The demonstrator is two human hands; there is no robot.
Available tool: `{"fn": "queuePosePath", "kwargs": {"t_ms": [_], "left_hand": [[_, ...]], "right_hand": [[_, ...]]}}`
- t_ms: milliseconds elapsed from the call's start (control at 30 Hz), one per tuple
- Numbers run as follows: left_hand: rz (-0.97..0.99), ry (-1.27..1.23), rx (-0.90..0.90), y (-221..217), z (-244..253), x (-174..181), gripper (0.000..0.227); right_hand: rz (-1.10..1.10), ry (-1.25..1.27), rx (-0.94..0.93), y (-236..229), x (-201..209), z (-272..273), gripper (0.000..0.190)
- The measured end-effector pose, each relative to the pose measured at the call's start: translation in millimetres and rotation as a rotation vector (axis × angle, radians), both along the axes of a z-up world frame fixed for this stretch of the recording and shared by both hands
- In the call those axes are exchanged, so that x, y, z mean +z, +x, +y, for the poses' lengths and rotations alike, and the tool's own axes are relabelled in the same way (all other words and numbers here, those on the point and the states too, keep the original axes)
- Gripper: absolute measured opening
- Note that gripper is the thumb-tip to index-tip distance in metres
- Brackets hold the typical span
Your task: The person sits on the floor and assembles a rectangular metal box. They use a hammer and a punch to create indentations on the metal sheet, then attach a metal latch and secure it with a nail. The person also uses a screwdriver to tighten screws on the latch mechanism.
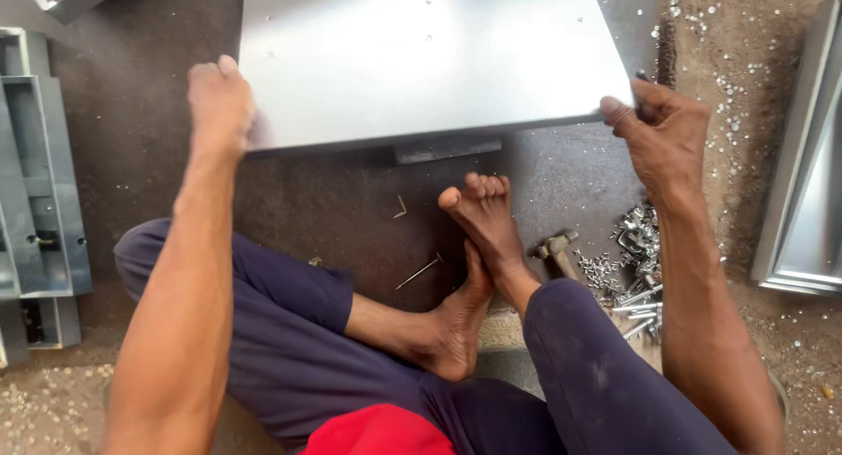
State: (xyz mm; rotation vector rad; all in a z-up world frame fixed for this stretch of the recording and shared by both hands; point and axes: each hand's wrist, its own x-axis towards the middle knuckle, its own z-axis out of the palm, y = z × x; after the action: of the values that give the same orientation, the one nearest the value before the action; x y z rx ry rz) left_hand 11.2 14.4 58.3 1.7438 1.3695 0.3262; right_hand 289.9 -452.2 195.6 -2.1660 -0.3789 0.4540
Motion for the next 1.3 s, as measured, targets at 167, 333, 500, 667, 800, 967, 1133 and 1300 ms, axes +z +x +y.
{"fn": "queuePosePath", "kwargs": {"t_ms": [167, 333, 500, 667, 800, 967, 1133, 1300], "left_hand": [[0.003, 0.529, -0.13, -6, -37, 9, 0.044], [-0.064, 0.464, -0.084, -6, -54, -23, 0.046], [-0.065, 0.667, -0.227, 7, -25, -11, 0.041], [0.032, 0.803, -0.344, -2, -15, -24, 0.044], [0.025, 0.626, -0.236, -32, -15, -44, 0.042], [0.059, 0.683, -0.249, -26, -42, -22, 0.033], [-0.154, 0.834, -0.512, 10, -136, 3, 0.024], [-0.028, 0.835, -0.956, 38, -184, -1, 0.016]], "right_hand": [[-0.049, -0.029, 0.009, -20, -36, 0, 0.034], [-0.079, -0.135, -0.053, -31, -70, -18, 0.024], [-0.182, -0.06, -0.06, -43, -68, -7, 0.022], [-0.188, -0.004, -0.134, -41, -82, -12, 0.041], [-0.191, 0.299, -0.096, -34, -99, 1, 0.04], [-0.152, 0.177, -0.118, -30, -106, -14, 0.042], [-0.359, -0.03, -0.189, -45, -93, -117, 0.033], [0.124, -0.774, -0.379, -103, -33, -248, 0.045]]}}
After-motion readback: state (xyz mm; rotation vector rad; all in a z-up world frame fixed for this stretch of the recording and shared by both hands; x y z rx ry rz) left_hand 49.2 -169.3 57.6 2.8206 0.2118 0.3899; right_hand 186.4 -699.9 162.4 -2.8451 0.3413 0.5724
